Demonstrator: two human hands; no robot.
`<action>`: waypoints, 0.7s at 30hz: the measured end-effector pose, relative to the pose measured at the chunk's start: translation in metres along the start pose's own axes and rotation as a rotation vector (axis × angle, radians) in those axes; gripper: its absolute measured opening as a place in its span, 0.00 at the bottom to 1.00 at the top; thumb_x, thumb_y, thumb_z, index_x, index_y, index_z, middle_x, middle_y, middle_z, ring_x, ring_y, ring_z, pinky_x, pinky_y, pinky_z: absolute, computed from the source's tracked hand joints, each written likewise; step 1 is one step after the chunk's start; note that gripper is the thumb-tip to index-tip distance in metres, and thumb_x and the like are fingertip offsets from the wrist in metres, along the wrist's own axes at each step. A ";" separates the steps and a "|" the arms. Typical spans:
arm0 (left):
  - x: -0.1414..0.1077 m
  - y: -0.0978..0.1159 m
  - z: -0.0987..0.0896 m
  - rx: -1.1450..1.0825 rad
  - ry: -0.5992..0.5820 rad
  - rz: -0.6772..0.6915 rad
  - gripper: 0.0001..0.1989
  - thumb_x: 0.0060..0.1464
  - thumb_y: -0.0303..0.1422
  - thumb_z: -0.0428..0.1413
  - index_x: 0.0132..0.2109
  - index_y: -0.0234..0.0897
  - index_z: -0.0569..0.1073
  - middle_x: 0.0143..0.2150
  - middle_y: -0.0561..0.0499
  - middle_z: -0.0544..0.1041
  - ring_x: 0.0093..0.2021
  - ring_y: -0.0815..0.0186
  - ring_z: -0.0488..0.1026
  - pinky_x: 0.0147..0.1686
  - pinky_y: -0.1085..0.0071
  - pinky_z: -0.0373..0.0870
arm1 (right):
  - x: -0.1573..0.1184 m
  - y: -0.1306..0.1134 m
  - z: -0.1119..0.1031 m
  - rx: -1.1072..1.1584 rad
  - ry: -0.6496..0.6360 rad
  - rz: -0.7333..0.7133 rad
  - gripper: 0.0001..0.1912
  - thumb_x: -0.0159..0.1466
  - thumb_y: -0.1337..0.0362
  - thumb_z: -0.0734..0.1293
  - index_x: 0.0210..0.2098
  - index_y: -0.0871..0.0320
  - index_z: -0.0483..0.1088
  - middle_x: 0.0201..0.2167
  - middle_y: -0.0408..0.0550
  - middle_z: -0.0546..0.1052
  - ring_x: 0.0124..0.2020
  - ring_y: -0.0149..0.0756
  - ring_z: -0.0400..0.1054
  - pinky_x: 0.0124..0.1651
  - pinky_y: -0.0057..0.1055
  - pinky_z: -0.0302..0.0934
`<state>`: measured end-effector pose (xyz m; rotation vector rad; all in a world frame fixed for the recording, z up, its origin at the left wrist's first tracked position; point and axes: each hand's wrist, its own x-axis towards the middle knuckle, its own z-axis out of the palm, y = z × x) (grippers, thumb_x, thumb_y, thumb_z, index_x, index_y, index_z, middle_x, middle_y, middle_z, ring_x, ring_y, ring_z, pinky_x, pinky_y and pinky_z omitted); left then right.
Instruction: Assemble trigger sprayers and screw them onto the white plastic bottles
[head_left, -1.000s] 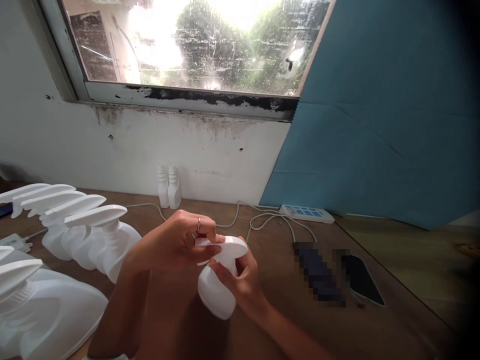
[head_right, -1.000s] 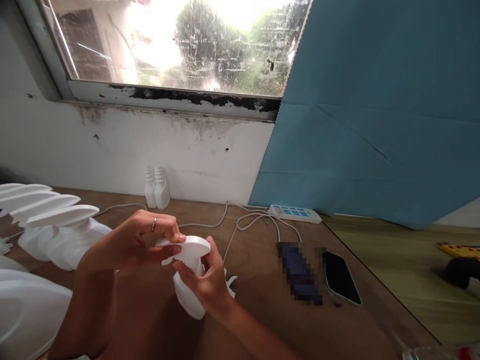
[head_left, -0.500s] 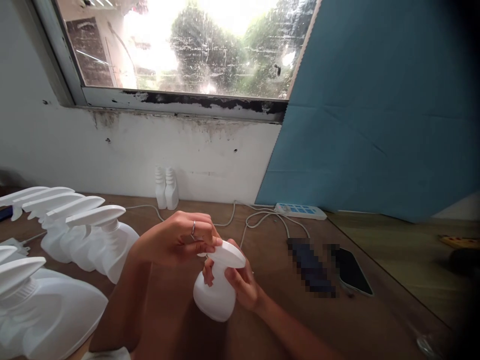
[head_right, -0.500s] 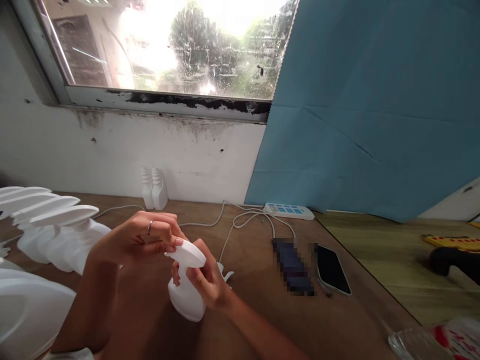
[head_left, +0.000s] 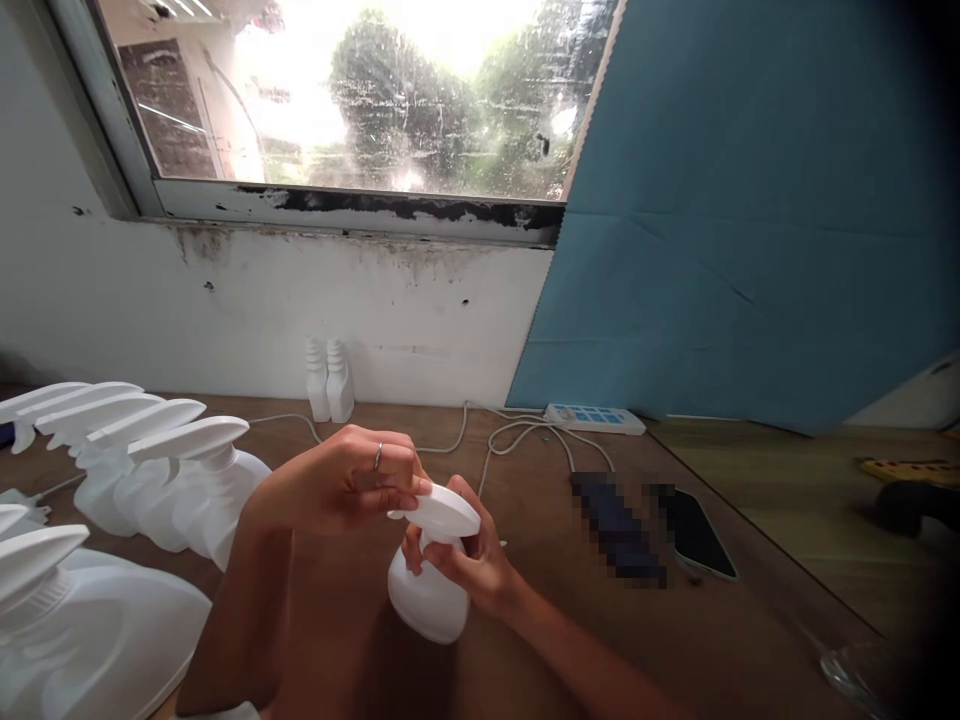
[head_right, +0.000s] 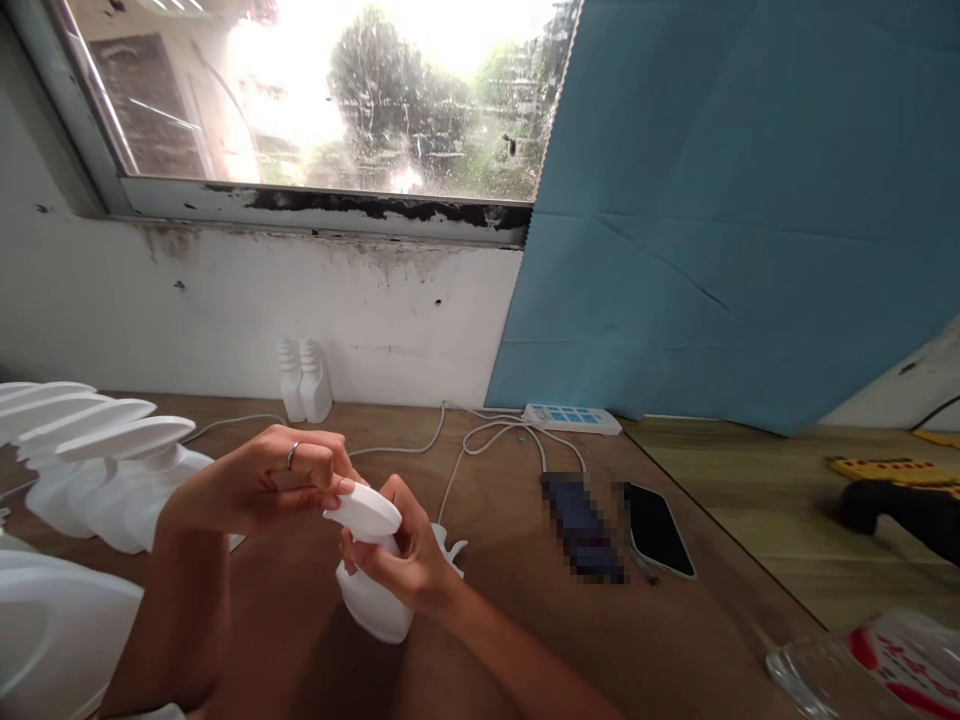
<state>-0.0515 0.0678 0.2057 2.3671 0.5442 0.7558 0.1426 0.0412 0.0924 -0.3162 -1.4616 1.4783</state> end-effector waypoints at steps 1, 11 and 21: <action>0.001 0.000 0.001 0.008 0.013 0.016 0.09 0.61 0.32 0.53 0.36 0.32 0.75 0.35 0.45 0.76 0.31 0.72 0.71 0.31 0.78 0.69 | 0.000 0.001 0.000 -0.007 -0.008 0.010 0.21 0.61 0.52 0.69 0.34 0.51 0.50 0.25 0.40 0.71 0.25 0.33 0.64 0.31 0.34 0.58; 0.004 -0.001 0.002 -0.039 -0.006 0.167 0.08 0.61 0.30 0.53 0.34 0.33 0.74 0.35 0.44 0.77 0.32 0.70 0.72 0.31 0.77 0.69 | -0.006 0.001 0.010 0.008 0.043 -0.155 0.16 0.64 0.57 0.66 0.35 0.52 0.52 0.28 0.45 0.76 0.27 0.37 0.71 0.32 0.36 0.63; 0.001 -0.001 0.000 0.041 0.011 0.161 0.08 0.62 0.32 0.52 0.38 0.33 0.74 0.35 0.44 0.78 0.33 0.69 0.73 0.32 0.77 0.69 | -0.002 -0.006 0.004 -0.025 -0.051 -0.023 0.23 0.61 0.45 0.66 0.44 0.55 0.61 0.34 0.52 0.77 0.30 0.41 0.72 0.36 0.40 0.66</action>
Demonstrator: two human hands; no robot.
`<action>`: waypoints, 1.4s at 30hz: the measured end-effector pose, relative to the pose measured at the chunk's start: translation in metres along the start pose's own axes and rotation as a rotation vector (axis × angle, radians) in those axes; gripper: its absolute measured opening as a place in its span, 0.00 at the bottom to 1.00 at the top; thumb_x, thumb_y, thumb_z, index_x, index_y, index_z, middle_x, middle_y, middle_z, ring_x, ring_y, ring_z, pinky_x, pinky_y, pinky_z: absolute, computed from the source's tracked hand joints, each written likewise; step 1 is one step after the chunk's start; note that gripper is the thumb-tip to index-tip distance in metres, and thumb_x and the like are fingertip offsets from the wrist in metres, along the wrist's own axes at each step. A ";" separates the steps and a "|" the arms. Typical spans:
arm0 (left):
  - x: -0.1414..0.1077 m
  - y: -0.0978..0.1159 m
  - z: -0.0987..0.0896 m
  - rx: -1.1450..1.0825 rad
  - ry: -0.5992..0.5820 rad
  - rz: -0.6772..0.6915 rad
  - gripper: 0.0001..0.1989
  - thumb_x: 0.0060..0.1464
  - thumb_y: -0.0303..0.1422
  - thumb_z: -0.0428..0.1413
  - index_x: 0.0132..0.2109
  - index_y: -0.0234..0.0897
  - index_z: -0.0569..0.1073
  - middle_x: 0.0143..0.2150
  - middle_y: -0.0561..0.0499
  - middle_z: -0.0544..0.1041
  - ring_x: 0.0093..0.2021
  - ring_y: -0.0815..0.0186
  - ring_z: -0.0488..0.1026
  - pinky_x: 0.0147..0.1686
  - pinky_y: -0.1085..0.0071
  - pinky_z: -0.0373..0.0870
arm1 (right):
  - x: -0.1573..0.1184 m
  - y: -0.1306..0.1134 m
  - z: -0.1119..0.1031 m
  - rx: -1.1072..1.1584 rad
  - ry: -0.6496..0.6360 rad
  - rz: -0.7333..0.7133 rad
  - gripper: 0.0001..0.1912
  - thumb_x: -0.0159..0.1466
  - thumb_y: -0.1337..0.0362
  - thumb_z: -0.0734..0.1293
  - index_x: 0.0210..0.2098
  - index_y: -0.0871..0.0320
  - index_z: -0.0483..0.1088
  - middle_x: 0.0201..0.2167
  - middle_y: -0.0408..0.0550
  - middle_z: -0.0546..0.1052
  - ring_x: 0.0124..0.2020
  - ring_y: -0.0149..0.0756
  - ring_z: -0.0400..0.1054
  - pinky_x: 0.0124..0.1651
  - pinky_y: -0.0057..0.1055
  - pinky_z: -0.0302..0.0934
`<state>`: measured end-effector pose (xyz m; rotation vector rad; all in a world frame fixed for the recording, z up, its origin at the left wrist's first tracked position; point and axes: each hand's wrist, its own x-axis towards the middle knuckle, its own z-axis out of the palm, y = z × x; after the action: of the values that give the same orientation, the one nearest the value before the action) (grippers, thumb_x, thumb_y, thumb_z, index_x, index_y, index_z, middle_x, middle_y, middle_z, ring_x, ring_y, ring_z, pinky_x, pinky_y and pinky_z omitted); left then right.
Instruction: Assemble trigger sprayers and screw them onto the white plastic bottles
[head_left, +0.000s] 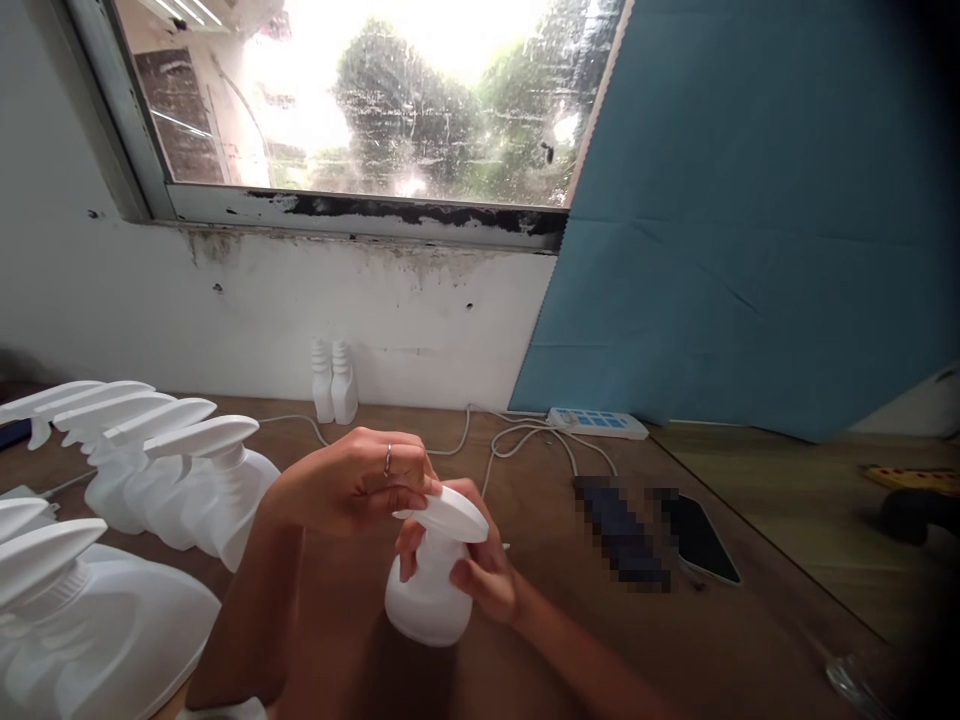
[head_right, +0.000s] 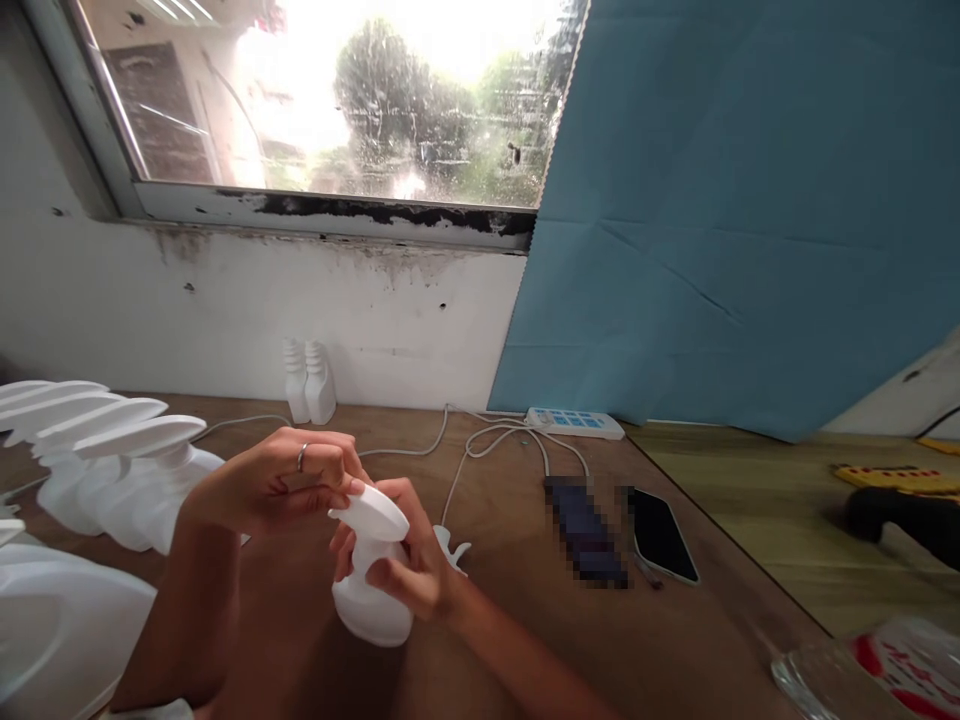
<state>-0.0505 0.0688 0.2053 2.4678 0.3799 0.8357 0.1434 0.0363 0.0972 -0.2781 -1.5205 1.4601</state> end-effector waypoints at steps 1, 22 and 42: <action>0.001 0.000 0.001 0.017 0.000 -0.006 0.08 0.62 0.32 0.52 0.38 0.33 0.74 0.35 0.44 0.78 0.33 0.69 0.73 0.32 0.77 0.68 | -0.001 0.002 0.001 0.001 0.028 -0.019 0.22 0.60 0.47 0.68 0.43 0.54 0.59 0.34 0.51 0.77 0.30 0.40 0.72 0.36 0.40 0.66; 0.002 0.004 0.004 0.036 0.039 0.054 0.07 0.61 0.27 0.53 0.34 0.34 0.74 0.33 0.45 0.76 0.32 0.69 0.70 0.32 0.76 0.68 | 0.002 0.001 0.002 -0.109 0.006 -0.099 0.17 0.65 0.50 0.64 0.45 0.55 0.60 0.30 0.48 0.74 0.28 0.36 0.67 0.32 0.34 0.63; 0.003 0.004 0.004 0.021 0.144 0.165 0.08 0.60 0.25 0.53 0.31 0.35 0.71 0.35 0.44 0.79 0.32 0.68 0.72 0.33 0.73 0.69 | -0.003 0.008 -0.014 -0.123 -0.043 -0.111 0.19 0.67 0.52 0.60 0.50 0.58 0.64 0.30 0.52 0.76 0.30 0.40 0.71 0.36 0.38 0.64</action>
<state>-0.0448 0.0649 0.2060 2.4914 0.2379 1.0870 0.1519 0.0455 0.0862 -0.2329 -1.6372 1.2959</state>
